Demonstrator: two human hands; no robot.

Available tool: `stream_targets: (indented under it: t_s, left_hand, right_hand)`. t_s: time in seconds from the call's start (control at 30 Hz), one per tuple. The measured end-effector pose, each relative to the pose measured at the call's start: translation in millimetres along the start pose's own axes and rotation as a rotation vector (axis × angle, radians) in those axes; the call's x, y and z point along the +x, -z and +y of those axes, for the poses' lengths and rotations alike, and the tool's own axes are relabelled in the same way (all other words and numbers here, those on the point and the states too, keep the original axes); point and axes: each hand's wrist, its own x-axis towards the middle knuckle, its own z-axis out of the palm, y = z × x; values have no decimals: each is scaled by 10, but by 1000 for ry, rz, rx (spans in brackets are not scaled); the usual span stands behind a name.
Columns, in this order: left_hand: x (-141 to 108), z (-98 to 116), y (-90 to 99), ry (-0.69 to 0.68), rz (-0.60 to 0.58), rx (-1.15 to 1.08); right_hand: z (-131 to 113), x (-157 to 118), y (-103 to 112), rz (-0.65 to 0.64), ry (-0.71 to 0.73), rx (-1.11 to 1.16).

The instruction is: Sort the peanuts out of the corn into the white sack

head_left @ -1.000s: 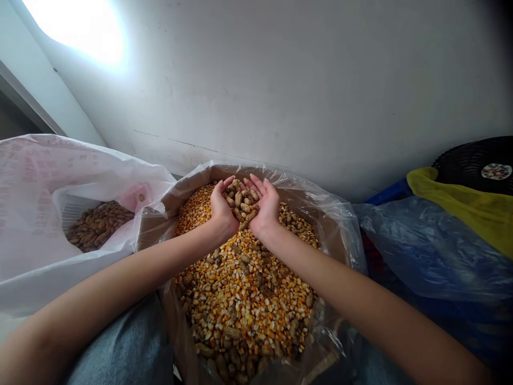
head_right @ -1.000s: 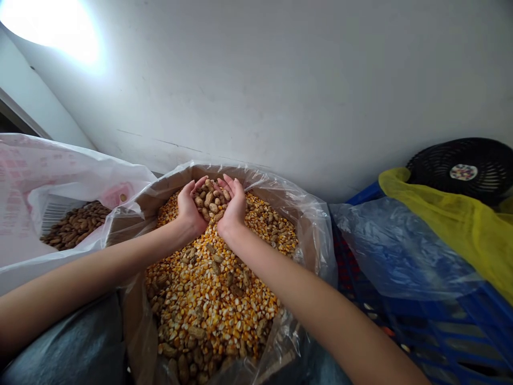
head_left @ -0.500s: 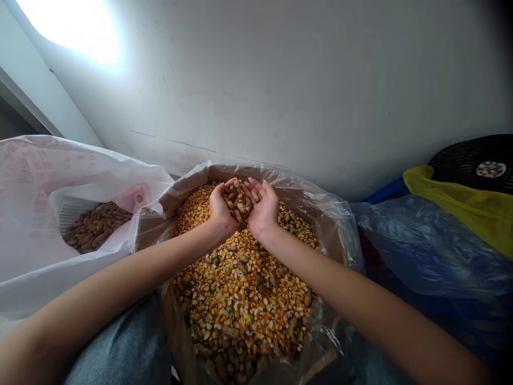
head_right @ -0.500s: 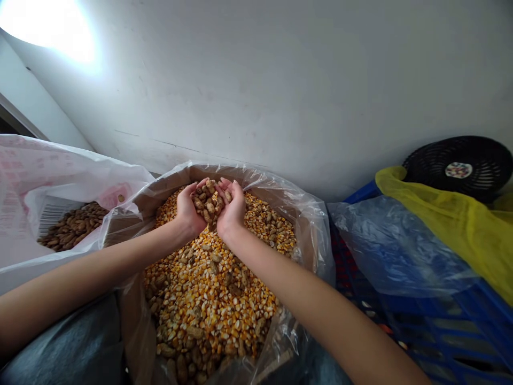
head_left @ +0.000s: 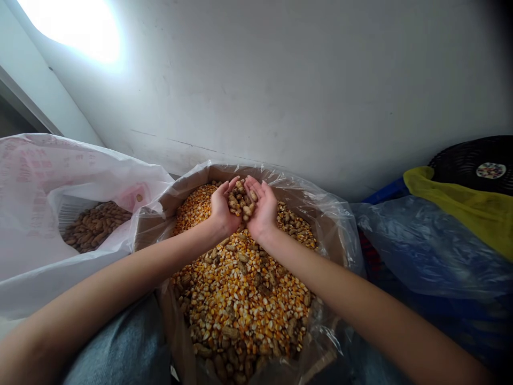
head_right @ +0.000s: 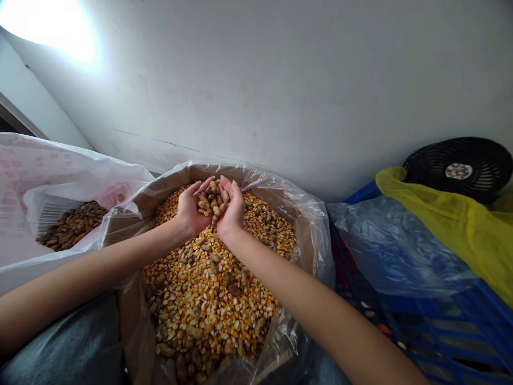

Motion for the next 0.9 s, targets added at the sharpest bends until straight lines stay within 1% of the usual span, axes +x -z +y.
stream_targets:
  t_s: [0.1,0.27,0.33,0.43,0.53,0.73,0.9]
  left_hand:
    - [-17,-54,-8,-17,-12,3]
    - [-20,-76,-12,67,-148,148]
    - [-21,-68,-12,73,-172,175]
    - [-39,-55,-24,75,-180,183]
    - [-53,-45,-42,66,-170,191]
    - [12,-73,10,-68,-163,208]
    - [47,-76,55,-104,-144,157]
  right_hand:
    - [40,-34,-17,27,9,-1]
    - [2,-14,-21,37,12,6]
    - [-25,4,-10,42,-10,12]
    - [-52,18,8,55,-52,5]
    - [-67,22,13,33,-53,-20]
    - [-18,11,-38,13,-8,-5]
    - [49,-5,-98,43,-25,40]
